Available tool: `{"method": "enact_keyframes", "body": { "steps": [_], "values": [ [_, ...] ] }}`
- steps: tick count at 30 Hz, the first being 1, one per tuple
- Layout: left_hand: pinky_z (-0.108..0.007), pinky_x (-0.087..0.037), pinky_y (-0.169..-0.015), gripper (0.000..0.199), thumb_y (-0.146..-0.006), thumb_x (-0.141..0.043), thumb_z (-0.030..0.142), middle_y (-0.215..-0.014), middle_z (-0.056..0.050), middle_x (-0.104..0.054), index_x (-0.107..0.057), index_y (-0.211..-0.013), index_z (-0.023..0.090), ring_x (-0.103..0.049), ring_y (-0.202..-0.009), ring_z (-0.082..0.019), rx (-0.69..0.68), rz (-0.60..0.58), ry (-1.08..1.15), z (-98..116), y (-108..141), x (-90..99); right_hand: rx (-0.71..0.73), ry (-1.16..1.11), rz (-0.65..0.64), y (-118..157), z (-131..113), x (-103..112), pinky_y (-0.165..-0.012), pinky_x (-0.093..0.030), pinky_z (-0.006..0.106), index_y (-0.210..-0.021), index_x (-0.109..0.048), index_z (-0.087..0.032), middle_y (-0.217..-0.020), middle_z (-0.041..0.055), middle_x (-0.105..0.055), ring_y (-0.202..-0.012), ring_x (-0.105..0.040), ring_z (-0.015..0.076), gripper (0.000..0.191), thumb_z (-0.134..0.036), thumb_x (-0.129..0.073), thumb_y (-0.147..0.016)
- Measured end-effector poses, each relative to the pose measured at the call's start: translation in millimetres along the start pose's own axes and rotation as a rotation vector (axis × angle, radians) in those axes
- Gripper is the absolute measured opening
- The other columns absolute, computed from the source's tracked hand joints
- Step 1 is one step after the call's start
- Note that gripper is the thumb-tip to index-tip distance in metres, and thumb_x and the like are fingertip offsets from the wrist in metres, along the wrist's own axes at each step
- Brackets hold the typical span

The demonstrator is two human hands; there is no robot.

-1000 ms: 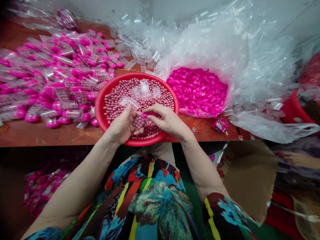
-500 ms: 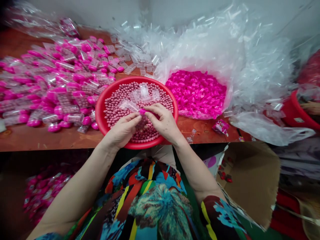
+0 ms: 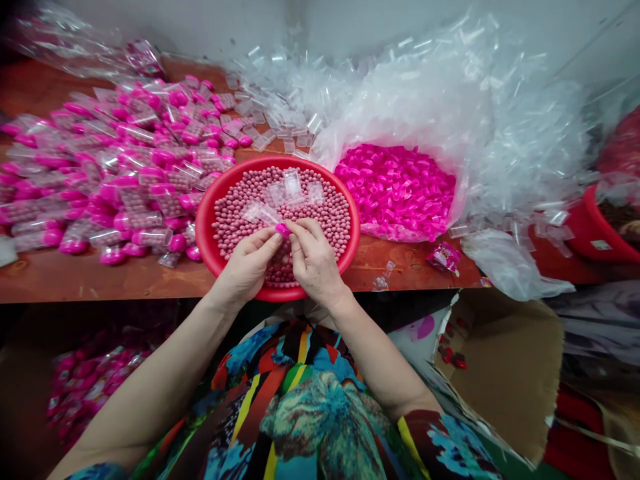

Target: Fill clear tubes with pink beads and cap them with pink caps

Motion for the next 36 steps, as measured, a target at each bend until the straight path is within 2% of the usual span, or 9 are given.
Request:
{"method": "enact_keyframes", "body": {
  "steps": [5,9,19,23,25,28,31,34,36],
  "values": [
    [-0.027,-0.051,-0.068,0.009,-0.093,-0.068,0.024,-0.085,-0.006,-0.066,-0.076,-0.092,0.018,-0.058,-0.072,-0.017,-0.084,-0.035,-0.084,-3.2,-1.6,2.5,-0.076,-0.069,0.092,-1.9,-6.3,-2.1,-0.104,-0.059,0.049,-0.120,-0.076,-0.027,-0.117,0.0119,-0.068,-0.113,-0.067,0.0290,0.030,-0.031,-0.051,-0.105],
    [-0.027,-0.048,-0.066,0.011,-0.095,-0.067,0.028,-0.083,-0.005,-0.065,-0.076,-0.096,0.021,-0.056,-0.069,-0.016,-0.085,-0.088,-0.154,-4.8,-2.5,4.6,-0.150,-0.116,0.075,-8.2,-5.6,6.0,-0.098,-0.062,0.047,-0.112,-0.079,-0.025,-0.107,0.0110,-0.069,-0.104,-0.069,0.0273,0.026,-0.036,-0.057,-0.103],
    [-0.028,-0.041,-0.059,0.008,-0.091,-0.072,0.026,-0.075,-0.003,-0.058,-0.073,-0.088,0.019,-0.049,-0.063,-0.014,-0.063,-0.011,-0.006,1.7,3.2,2.3,0.027,0.068,-0.049,0.0,-6.0,3.3,-0.113,-0.056,0.050,-0.134,-0.070,-0.033,-0.127,0.0112,-0.067,-0.124,-0.062,0.0308,0.039,-0.039,-0.042,-0.107],
    [-0.029,-0.038,-0.057,0.010,-0.092,-0.071,0.028,-0.074,-0.004,-0.058,-0.073,-0.088,0.020,-0.049,-0.061,-0.015,-0.091,-0.017,-0.062,1.9,3.9,2.5,0.055,0.005,-0.077,-8.6,-6.5,13.4,-0.103,-0.060,0.049,-0.120,-0.077,-0.027,-0.114,0.0124,-0.071,-0.113,-0.067,0.0304,0.040,-0.048,-0.045,-0.107],
    [-0.029,-0.036,-0.056,0.013,-0.092,-0.070,0.031,-0.072,-0.004,-0.057,-0.072,-0.086,0.020,-0.048,-0.060,-0.016,-0.071,-0.073,-0.111,2.7,4.9,1.6,-0.004,-0.075,-0.077,-18.4,-1.9,21.3,-0.093,-0.061,0.046,-0.114,-0.078,-0.027,-0.103,0.0101,-0.072,-0.099,-0.070,0.0277,0.049,-0.059,-0.042,-0.107],
    [-0.030,-0.031,-0.054,0.018,-0.091,-0.072,0.034,-0.067,-0.003,-0.054,-0.070,-0.082,0.019,-0.044,-0.057,-0.015,-0.001,-0.191,-0.170,4.2,7.2,-0.6,-0.183,-0.250,-0.080,-38.0,5.0,22.7,-0.081,-0.061,0.041,-0.133,-0.069,-0.029,-0.097,0.0069,-0.072,-0.083,-0.069,0.0221,0.077,-0.079,-0.019,-0.102],
    [-0.031,-0.030,-0.055,0.020,-0.090,-0.075,0.038,-0.065,-0.003,-0.053,-0.072,-0.084,0.019,-0.041,-0.054,-0.015,0.069,-0.262,-0.212,5.0,9.1,-1.7,-0.346,-0.457,-0.214,-56.2,5.9,7.4,-0.081,-0.059,0.033,-0.148,-0.055,-0.023,-0.097,0.0063,-0.074,-0.084,-0.068,0.0173,0.101,-0.082,0.007,-0.096],
    [-0.032,-0.032,-0.055,0.022,-0.089,-0.076,0.040,-0.065,-0.003,-0.052,-0.072,-0.083,0.019,-0.040,-0.053,-0.014,0.079,-0.255,-0.201,5.4,9.8,-1.0,-0.464,-0.598,-0.387,-63.3,3.7,-9.2,-0.083,-0.057,0.028,-0.155,-0.044,-0.016,-0.094,0.0048,-0.074,-0.084,-0.066,0.0143,0.104,-0.077,0.015,-0.096],
    [-0.031,-0.031,-0.052,0.023,-0.089,-0.074,0.040,-0.062,-0.002,-0.049,-0.070,-0.081,0.019,-0.039,-0.051,-0.013,0.069,-0.250,-0.214,5.8,10.0,-0.6,-0.438,-0.638,-0.452,-62.4,2.2,-12.9,-0.082,-0.056,0.029,-0.158,-0.038,-0.014,-0.091,0.0035,-0.072,-0.080,-0.063,0.0144,0.100,-0.079,0.009,-0.098]
  ]
}}
Point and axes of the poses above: each hand's wrist, its own y-axis away from the middle knuckle, its own x-axis out of the back of the hand, z = x × y, the point moved 1 cm from there along -y, towards the middle knuckle
